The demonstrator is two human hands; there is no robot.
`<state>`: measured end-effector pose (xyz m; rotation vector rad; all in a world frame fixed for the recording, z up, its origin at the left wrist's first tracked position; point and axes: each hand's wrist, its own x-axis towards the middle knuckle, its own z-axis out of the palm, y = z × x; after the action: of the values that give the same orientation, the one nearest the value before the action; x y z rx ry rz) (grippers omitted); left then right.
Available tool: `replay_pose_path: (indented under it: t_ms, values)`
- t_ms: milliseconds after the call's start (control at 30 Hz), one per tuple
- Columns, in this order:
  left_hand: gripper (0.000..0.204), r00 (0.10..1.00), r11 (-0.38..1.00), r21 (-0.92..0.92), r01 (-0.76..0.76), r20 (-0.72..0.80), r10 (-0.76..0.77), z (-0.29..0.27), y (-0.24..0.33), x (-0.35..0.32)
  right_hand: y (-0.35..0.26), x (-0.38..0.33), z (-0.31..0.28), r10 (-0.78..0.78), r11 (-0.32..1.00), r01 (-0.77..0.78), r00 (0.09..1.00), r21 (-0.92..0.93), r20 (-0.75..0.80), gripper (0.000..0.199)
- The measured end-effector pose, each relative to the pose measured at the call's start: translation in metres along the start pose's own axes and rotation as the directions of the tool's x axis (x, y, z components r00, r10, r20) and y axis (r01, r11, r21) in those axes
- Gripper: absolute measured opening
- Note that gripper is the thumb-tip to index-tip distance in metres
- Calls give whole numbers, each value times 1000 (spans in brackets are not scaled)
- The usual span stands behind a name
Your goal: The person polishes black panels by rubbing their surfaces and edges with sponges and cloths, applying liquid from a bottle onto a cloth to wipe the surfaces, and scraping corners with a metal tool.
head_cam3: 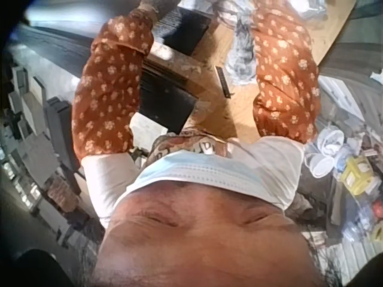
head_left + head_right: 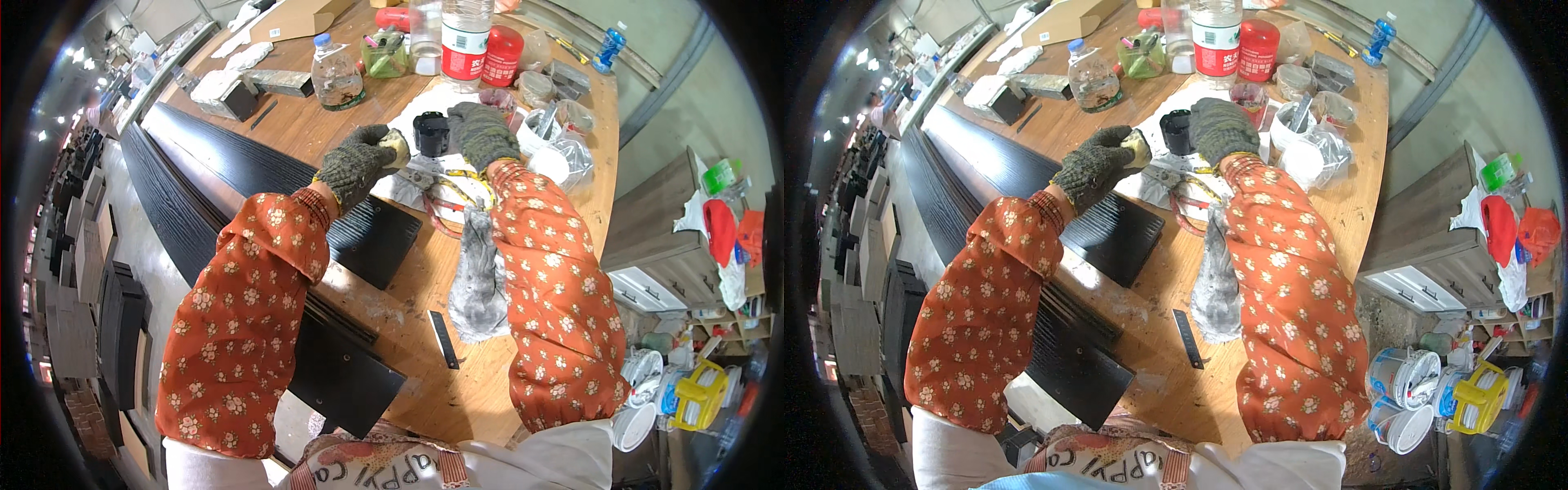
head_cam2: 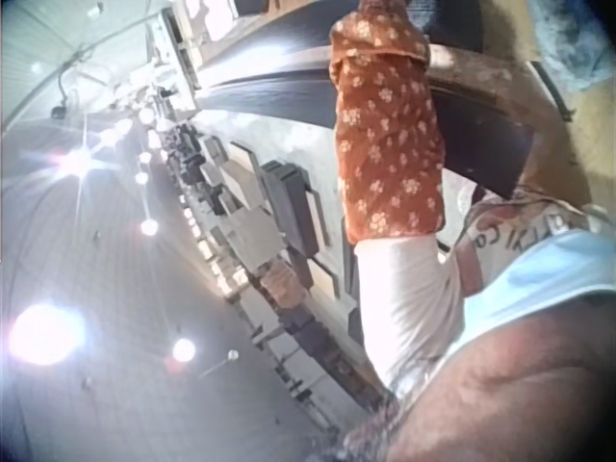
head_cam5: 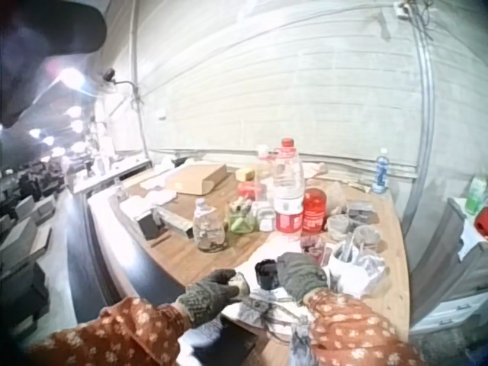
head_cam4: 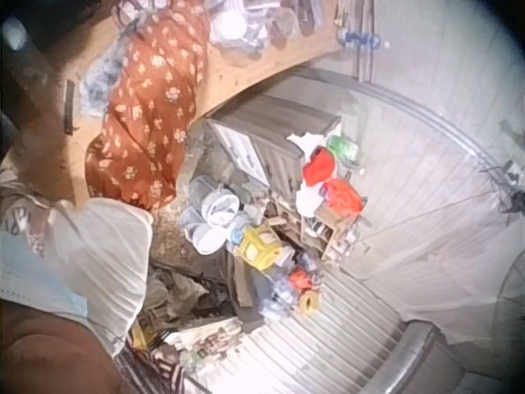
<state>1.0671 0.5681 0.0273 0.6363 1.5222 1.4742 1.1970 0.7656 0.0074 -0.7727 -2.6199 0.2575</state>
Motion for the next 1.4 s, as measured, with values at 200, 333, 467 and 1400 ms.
replay_pose_path:
  t_ms: [200, 333, 467, 1400]
  values:
    - [47, 996, 996, 2, -84, -3, 84, 4, -10, 5, -2, -14, -23, 191, 980, -187, 979, 61, -73, 31]
    - [39, 990, 983, 136, -121, -62, 130, 21, -7, 5, -3, -27, -18, -45, 996, 61, 977, 69, -208, 29]
    - [32, 979, 823, 539, -181, 16, 204, 21, -9, 10, -4, -32, -8, -18, 998, 15, 999, -62, -50, 31]
    - [45, 911, 910, -375, -179, 287, 297, 27, 46, -60, -99, -101, -121, 423, 303, -305, 892, 903, 159, 33]
